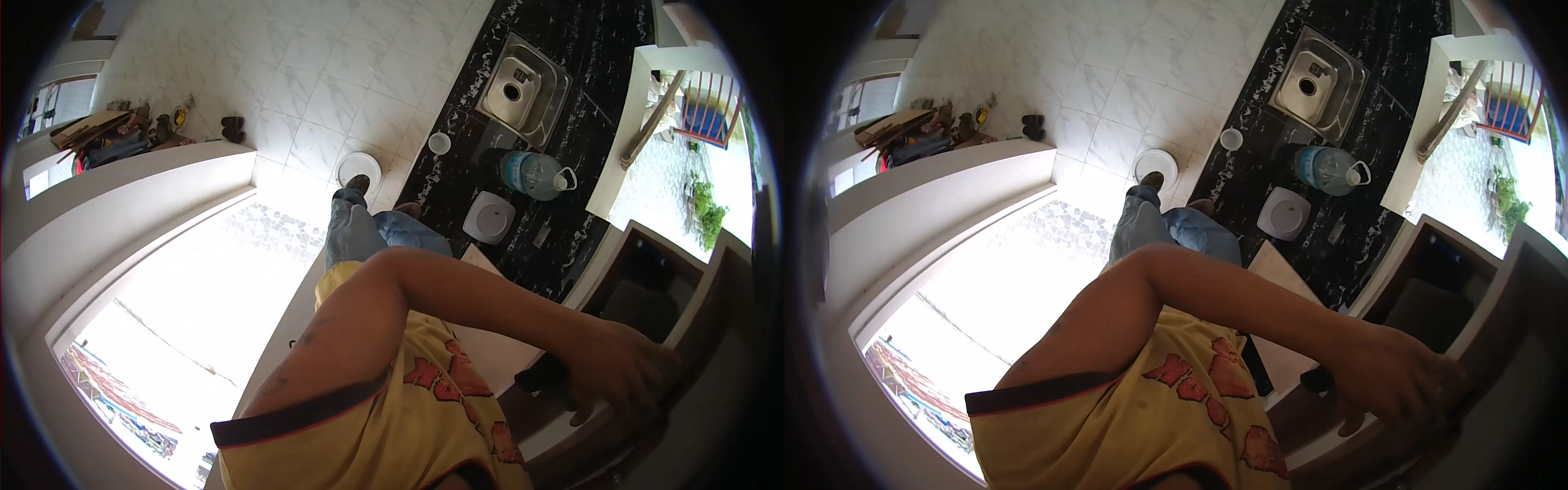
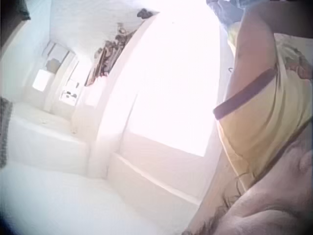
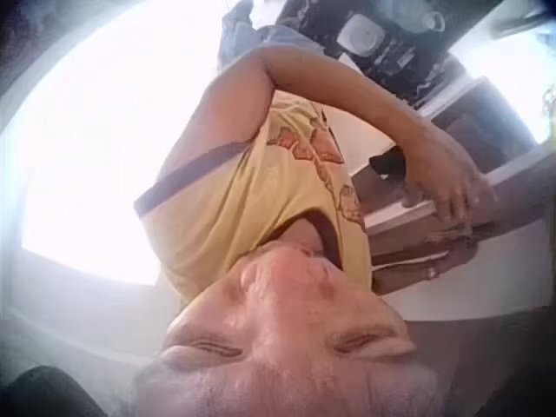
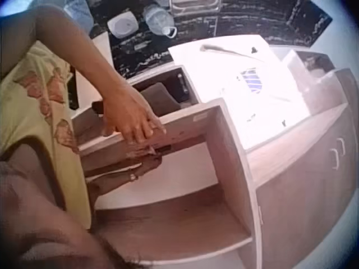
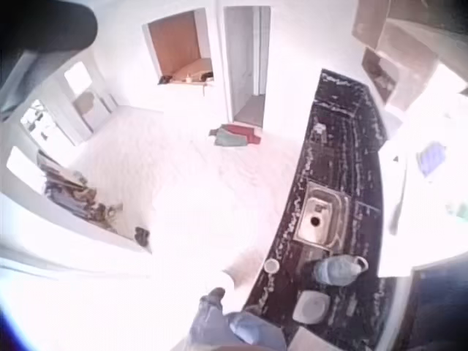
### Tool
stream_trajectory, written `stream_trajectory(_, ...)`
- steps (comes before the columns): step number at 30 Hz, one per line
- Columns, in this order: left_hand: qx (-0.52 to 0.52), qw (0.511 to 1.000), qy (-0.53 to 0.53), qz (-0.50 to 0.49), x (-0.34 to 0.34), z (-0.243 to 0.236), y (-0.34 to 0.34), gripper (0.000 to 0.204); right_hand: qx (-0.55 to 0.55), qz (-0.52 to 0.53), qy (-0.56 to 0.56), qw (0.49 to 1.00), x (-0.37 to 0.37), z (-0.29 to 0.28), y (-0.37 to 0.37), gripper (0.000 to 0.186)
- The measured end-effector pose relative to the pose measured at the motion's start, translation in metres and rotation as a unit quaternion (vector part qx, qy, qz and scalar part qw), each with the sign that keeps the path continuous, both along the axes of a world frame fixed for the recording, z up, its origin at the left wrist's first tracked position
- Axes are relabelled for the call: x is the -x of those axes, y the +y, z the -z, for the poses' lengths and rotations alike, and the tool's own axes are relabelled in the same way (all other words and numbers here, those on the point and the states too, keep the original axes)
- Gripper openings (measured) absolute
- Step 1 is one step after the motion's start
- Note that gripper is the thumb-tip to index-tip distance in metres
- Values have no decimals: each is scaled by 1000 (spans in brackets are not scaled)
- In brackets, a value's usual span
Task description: The person repairs a cabinet by using a screwdriver to tighten a hinge, then removes the cabinet door and manipulates a small hardware component before reattaching parts.
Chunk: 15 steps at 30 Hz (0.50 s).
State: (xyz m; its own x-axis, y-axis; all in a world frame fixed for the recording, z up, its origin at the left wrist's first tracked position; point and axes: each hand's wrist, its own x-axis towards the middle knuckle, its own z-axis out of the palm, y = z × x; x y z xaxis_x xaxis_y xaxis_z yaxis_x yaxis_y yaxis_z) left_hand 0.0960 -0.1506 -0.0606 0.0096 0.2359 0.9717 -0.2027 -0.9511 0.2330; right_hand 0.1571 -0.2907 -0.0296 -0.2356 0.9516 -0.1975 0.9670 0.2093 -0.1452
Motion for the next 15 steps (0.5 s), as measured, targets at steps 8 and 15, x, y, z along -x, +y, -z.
stream_trajectory(8,-43,995,-63,-59,-128,27,29,21,9,-62,-22,998,63,114,-18,29)
stream_trajectory(15,-98,992,-67,-41,-49,68,15,25,-75,-60,-53,994,86,151,-14,27)
